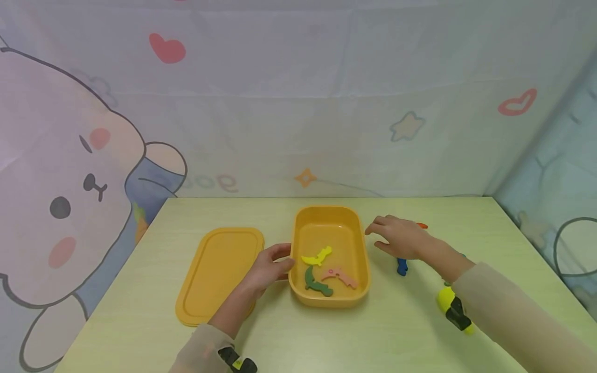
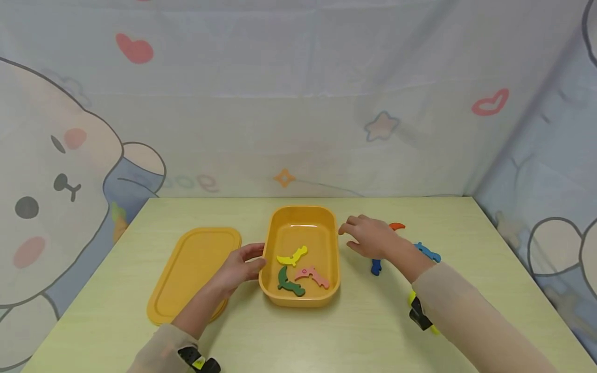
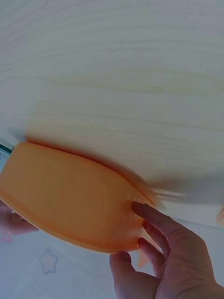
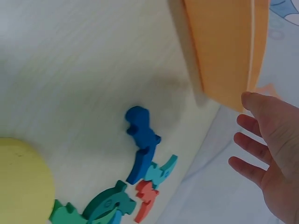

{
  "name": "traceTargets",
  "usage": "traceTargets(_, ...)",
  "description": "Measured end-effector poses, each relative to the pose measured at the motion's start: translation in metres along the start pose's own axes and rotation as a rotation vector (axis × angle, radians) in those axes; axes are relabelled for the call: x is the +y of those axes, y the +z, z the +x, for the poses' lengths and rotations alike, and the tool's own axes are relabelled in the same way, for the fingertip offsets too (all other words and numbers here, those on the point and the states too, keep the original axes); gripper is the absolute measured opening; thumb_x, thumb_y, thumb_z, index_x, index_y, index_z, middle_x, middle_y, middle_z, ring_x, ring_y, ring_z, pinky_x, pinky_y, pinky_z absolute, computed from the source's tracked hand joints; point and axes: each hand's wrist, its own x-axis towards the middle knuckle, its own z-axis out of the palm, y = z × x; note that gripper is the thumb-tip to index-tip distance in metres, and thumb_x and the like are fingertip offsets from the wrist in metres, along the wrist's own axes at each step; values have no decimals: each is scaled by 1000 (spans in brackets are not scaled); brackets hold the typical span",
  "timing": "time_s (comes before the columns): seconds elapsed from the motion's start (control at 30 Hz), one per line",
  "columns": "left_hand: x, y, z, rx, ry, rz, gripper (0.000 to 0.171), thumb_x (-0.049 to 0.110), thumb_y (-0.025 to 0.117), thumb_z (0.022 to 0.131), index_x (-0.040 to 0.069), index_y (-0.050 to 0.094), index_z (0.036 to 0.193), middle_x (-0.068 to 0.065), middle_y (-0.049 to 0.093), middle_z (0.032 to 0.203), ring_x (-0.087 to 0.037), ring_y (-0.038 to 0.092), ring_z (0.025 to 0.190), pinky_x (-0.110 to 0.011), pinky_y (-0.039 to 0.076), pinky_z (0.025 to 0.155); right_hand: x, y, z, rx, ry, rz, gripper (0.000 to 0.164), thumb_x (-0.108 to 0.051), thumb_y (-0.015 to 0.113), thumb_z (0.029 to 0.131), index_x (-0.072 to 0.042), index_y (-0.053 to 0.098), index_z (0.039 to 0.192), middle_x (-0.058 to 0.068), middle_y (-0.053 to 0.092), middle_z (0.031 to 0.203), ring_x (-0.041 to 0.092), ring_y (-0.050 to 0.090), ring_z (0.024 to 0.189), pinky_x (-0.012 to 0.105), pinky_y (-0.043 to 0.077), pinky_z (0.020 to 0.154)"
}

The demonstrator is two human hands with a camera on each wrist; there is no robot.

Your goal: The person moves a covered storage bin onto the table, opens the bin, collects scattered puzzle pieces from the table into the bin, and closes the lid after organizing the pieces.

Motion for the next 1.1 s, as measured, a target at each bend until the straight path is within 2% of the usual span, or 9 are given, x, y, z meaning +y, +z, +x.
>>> traceTargets(0.2, 1, 0, -1, -1, -9, 1, 45, 9, 55, 91, 3, 44, 134, -17, 46, 135, -27, 54, 112, -36, 55, 80, 6, 8, -11, -20, -23, 32, 27, -15, 66, 83, -11, 62, 110, 6, 59, 108, 26, 57, 95, 37, 52, 75)
traceTargets(0.33, 1, 0, -1, -5, -4, -1, 45, 9, 54, 91, 2, 43, 134, -18, 46, 135, -28, 54, 113, -36, 55, 81, 10, 13, -19, -54, -15, 53, 29, -16, 65, 84, -10, 62, 112, 6, 58, 110, 28, 55, 100, 39, 52, 79)
traceTargets(0.6, 0, 0, 0, -5, -8, 2, 45, 9, 55, 90, 2, 44, 134, -18, 46, 135, -27, 54, 113, -36, 55, 81, 17, 23, -36, -42, -46, 67, 29, -13, 66, 82, -11, 62, 111, 6, 59, 110, 27, 56, 100, 40, 51, 79)
traceTargets(0.97, 0, 0, 0, -3, -13, 4, 46, 10, 55, 90, 2, 44, 134, -17, 46, 135, -27, 54, 113, -36, 54, 81, 29, 32, -51, -64, -8, 84, 31, -12, 67, 82, -11, 62, 112, 7, 58, 112, 27, 55, 102, 39, 52, 79)
traceTargets(1.1, 0, 0, 0, 0, -20, 9, 46, 10, 55, 90, 3, 44, 134, -17, 45, 136, -27, 53, 114, -36, 54, 82, 33, 36, -56, -63, -24, 80, 31, -8, 68, 80, -11, 63, 111, 9, 58, 111, 28, 55, 102, 40, 52, 80)
